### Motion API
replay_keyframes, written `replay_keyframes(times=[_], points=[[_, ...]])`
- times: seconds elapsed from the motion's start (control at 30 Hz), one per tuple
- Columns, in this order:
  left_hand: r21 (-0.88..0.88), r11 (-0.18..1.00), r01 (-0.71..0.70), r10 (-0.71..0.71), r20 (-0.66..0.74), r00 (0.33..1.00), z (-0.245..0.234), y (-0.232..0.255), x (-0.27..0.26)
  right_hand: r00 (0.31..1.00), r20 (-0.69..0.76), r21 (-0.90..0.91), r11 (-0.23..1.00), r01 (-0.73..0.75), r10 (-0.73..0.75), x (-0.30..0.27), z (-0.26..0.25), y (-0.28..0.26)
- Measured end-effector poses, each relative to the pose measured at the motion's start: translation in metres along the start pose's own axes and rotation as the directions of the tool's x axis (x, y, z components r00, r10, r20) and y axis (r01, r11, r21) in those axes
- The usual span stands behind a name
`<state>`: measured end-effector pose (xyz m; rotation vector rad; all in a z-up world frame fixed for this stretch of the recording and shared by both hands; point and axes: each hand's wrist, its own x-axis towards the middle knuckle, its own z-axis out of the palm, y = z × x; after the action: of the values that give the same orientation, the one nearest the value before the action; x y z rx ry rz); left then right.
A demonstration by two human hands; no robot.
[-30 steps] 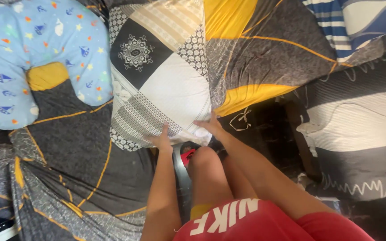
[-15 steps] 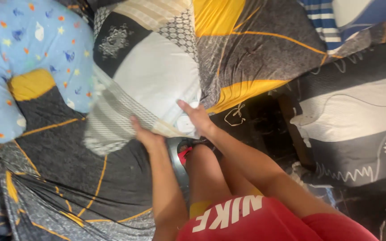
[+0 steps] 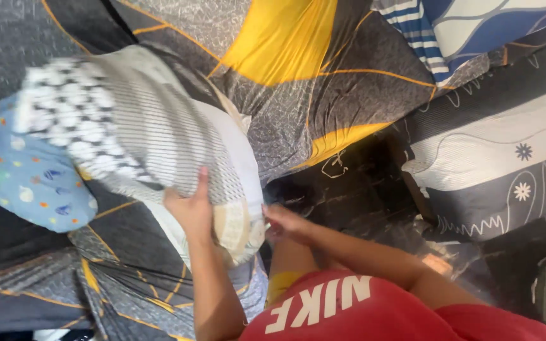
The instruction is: The person organizes and tidies various items in a bedroom, including pillows, slippers, and personal belongings.
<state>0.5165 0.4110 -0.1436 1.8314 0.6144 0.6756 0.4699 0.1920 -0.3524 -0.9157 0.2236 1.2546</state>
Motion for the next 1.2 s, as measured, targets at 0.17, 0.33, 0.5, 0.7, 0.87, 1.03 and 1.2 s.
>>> replay_keyframes(times=[0.17,0.33,0.5,0.7,0.87,1.03,1.2], points=[[0.127,0.982,-0.141,0.101,0.278,0.955,0.021,0.018,0.014,0.948,-0.145,-0.178,0.950,0.256,-0.283,-0.043,0.048,-0.087],[0.138,0.975,-0.175,0.103,0.415,0.904,0.032,0.036,0.026,0.935,-0.095,-0.458,0.849,0.262,-0.340,-0.061,0.065,-0.121],[0.232,0.948,-0.219,0.052,0.565,0.823,0.006,0.058,0.011,0.633,-0.116,-0.437,0.612,0.659,-0.765,-0.089,0.060,-0.166],[0.363,0.913,-0.189,-0.123,0.683,0.720,-0.019,0.096,-0.072,0.468,0.313,-0.814,0.019,0.580,-0.827,-0.174,0.045,-0.272],[0.483,0.861,-0.157,-0.291,0.723,0.627,0.028,0.112,-0.186,0.507,0.524,-0.692,0.005,0.722,-0.685,-0.228,-0.013,-0.294],[0.448,0.890,-0.083,-0.314,0.736,0.600,0.105,0.156,-0.257,0.574,0.612,-0.777,-0.277,0.566,-0.544,-0.276,-0.075,-0.300],[0.449,0.874,-0.184,-0.300,0.798,0.522,0.137,0.155,-0.295,0.591,0.567,-0.800,-0.214,0.560,-0.573,-0.316,-0.133,-0.268]])
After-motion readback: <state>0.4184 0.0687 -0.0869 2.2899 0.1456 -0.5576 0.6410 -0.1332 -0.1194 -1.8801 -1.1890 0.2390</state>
